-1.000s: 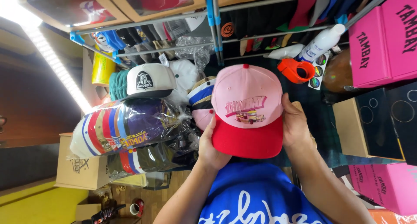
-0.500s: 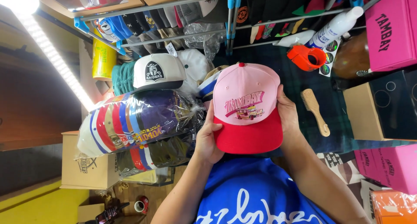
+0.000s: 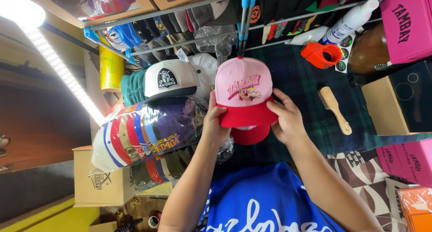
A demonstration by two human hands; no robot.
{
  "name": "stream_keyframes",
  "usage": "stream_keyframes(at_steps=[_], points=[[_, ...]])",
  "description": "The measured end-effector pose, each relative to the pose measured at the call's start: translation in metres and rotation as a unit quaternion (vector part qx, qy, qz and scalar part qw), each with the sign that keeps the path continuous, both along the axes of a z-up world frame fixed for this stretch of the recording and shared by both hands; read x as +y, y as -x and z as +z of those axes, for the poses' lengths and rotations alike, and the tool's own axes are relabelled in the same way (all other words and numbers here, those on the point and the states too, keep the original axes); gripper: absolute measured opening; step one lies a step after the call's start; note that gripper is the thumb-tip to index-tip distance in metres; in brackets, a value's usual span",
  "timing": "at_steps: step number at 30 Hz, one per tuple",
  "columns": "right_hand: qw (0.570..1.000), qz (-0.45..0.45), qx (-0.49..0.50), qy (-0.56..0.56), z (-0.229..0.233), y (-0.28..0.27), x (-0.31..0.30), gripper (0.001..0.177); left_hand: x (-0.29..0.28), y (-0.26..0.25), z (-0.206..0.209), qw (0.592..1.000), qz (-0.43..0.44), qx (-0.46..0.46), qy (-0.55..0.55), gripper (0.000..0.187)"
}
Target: The person places a cap inside a box and then uses a brush to clean the surface of another cap.
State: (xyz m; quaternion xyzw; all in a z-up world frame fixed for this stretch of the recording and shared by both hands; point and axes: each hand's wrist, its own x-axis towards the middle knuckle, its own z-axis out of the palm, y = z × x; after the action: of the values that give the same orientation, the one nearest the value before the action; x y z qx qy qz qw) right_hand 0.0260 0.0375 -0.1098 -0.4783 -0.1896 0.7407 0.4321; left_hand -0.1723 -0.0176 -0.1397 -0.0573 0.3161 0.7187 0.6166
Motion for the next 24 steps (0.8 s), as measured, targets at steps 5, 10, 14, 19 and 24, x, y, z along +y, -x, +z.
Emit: stream_keyframes(at_steps=[5,10,14,19,24], points=[[0.999,0.026,-0.046,-0.005,-0.023,0.013,0.044,0.054,0.019,0.027,-0.086,0.999,0.016,0.02,0.047,0.082],[0.991,0.083,-0.099,0.037,-0.022,0.017,0.054,0.056,0.007,0.021,-0.048,0.989,0.014,0.095,0.109,0.047],[0.983,0.127,-0.129,0.021,-0.02,0.008,0.056,0.048,-0.01,0.006,-0.008,0.968,-0.03,0.231,0.098,0.051],[0.97,0.172,-0.158,-0.063,-0.016,-0.006,0.048,0.05,-0.029,-0.003,0.022,0.764,-0.147,0.618,0.115,0.09],[0.876,0.295,-0.305,-0.23,0.007,-0.016,0.038,0.064,-0.011,-0.004,0.003,0.53,0.02,0.841,0.107,0.037]])
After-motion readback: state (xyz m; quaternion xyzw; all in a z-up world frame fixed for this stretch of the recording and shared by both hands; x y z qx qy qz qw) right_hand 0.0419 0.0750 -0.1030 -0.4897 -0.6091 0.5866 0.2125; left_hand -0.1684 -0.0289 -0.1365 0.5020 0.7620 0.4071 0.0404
